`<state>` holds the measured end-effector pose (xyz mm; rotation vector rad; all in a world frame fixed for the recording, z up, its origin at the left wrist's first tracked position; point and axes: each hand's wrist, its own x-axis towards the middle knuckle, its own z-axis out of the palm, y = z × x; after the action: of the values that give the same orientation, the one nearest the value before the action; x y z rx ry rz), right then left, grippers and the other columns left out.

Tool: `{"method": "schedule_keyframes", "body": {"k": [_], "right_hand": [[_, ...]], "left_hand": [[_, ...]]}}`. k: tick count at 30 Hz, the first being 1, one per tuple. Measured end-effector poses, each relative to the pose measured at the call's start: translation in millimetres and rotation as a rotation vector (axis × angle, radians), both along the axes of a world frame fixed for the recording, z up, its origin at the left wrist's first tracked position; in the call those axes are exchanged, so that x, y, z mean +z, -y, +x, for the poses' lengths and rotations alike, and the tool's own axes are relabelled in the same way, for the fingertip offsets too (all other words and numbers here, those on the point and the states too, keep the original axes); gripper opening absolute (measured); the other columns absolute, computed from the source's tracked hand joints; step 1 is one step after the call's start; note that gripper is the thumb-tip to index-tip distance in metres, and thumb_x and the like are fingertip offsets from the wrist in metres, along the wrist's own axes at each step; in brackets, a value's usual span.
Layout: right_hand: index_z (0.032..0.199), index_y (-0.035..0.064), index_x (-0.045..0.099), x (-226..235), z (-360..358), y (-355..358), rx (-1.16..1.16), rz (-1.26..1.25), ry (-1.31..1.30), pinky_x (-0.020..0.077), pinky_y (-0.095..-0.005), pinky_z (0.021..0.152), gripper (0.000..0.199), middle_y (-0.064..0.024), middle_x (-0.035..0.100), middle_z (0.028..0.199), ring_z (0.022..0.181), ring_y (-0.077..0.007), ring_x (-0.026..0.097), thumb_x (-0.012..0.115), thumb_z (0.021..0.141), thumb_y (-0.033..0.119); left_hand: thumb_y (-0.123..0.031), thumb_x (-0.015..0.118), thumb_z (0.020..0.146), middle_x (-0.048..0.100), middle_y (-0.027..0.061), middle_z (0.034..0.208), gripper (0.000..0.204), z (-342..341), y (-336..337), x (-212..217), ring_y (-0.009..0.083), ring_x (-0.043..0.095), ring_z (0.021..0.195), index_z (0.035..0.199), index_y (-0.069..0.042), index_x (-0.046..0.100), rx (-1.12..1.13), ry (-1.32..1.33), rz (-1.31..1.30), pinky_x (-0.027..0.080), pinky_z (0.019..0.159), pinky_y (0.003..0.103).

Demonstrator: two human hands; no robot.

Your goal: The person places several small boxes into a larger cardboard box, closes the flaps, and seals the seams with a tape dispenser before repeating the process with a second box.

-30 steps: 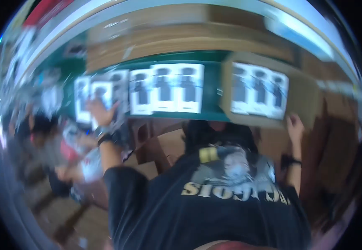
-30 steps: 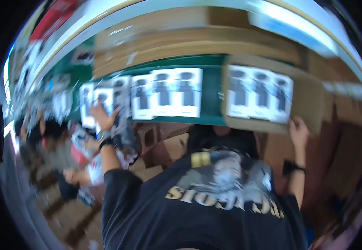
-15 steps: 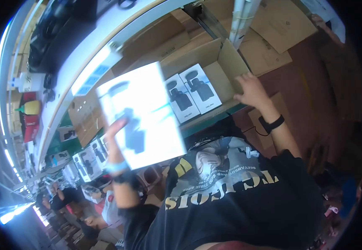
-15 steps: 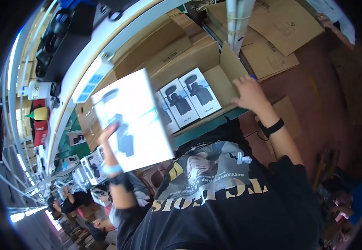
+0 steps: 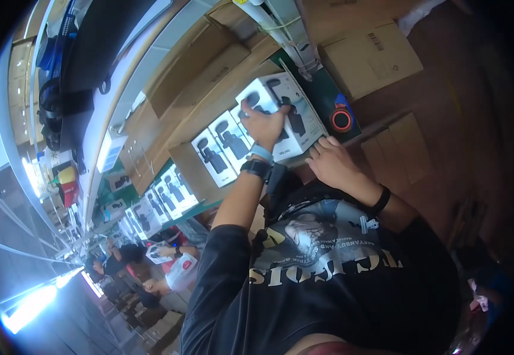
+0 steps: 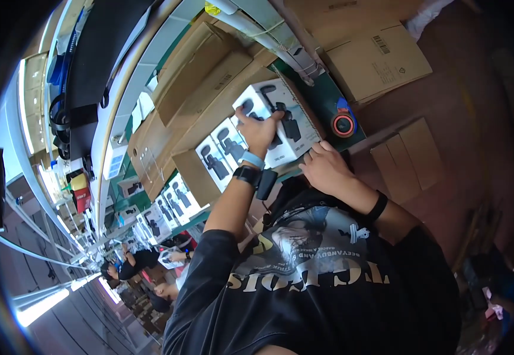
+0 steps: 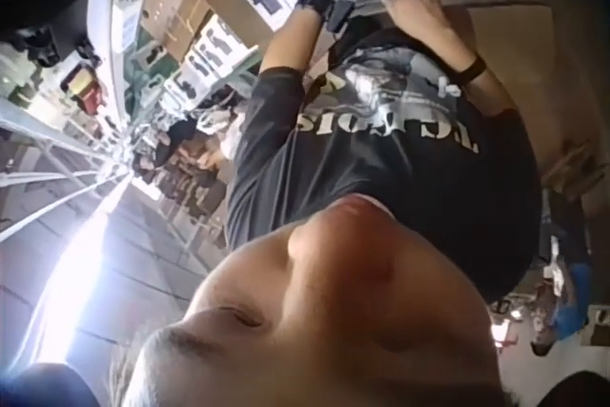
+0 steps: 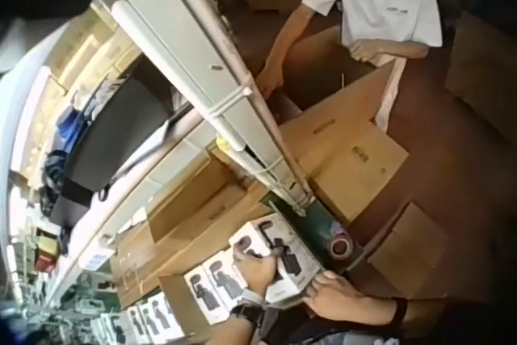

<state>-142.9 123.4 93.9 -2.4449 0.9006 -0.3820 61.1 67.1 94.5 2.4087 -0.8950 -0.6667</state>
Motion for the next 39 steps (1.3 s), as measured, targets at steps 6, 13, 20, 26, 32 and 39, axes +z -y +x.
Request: {"method": "schedule_keyframes", "body": {"k": [6,13,20,26,32,39], "right_hand": [[0.099,0.0004,0.067,23.7,-22.7,24.7,-0.012,0.197,0.053,0.0511,-0.0397,0.082,0.022,-0.0132,0.068,0.092,0.097,-0.0297,0.064,0.071,0.084,0.017],[0.115,0.0048,0.061,26.4,-22.0,80.8,-0.196,0.422,0.22,0.0536,-0.0376,0.068,0.035,-0.0142,0.067,0.096,0.078,-0.0283,0.068,0.074,0.085,0.016],[0.118,0.0005,0.06,-3.8,-2.3,75.3,-0.316,0.28,0.209,0.0556,-0.0418,0.076,0.046,-0.0201,0.069,0.09,0.084,-0.0352,0.07,0.078,0.082,0.022],[0.112,-0.0022,0.064,-10.3,46.9,101.4,-0.332,0.378,-0.232,0.0551,-0.0468,0.082,0.036,-0.0272,0.069,0.095,0.094,-0.0444,0.068,0.073,0.083,0.018],[0.086,-0.0074,0.068,-13.5,35.5,120.4,-0.312,0.266,-0.265,0.0546,-0.0525,0.079,0.018,-0.0316,0.067,0.086,0.09,-0.0466,0.068,0.064,0.082,0.01],[0.099,-0.0062,0.069,27.6,44.8,114.4,-0.424,0.302,-0.441,0.0549,-0.0502,0.076,0.026,-0.031,0.067,0.091,0.09,-0.0468,0.067,0.068,0.085,0.015]], "left_hand": [[-0.045,0.089,0.059,0.032,0.0349,0.143,0.116,-35.7,3.0,8.0,0.0526,0.039,0.133,0.15,-0.014,0.024,0.057,0.151,0.122,0.037,0.108,0.056],[-0.05,0.069,0.083,0.031,0.0288,0.155,0.072,-49.0,7.6,-12.8,0.051,0.035,0.138,0.14,-0.008,0.055,-0.332,0.14,0.334,0.033,0.11,0.058],[-0.044,0.064,0.093,0.066,0.0156,0.131,0.048,79.1,-40.4,-16.6,0.0287,0.061,0.119,0.121,-0.007,0.072,-0.443,-0.608,0.157,0.051,0.094,0.043],[-0.032,0.079,0.078,0.069,0.0207,0.081,0.042,238.6,-196.3,6.2,0.0364,0.069,0.085,0.095,0.006,0.072,0.214,1.299,0.145,0.053,0.082,0.046],[-0.033,0.076,0.081,0.068,0.0279,0.077,0.042,265.1,-222.9,2.6,0.0438,0.069,0.079,0.085,0.009,0.07,-0.01,0.487,0.218,0.055,0.072,0.05],[-0.023,0.068,0.087,0.068,0.0275,0.08,0.03,244.4,-246.9,17.6,0.0461,0.068,0.079,0.08,0.006,0.068,0.093,0.259,0.147,0.055,0.067,0.05]]}}
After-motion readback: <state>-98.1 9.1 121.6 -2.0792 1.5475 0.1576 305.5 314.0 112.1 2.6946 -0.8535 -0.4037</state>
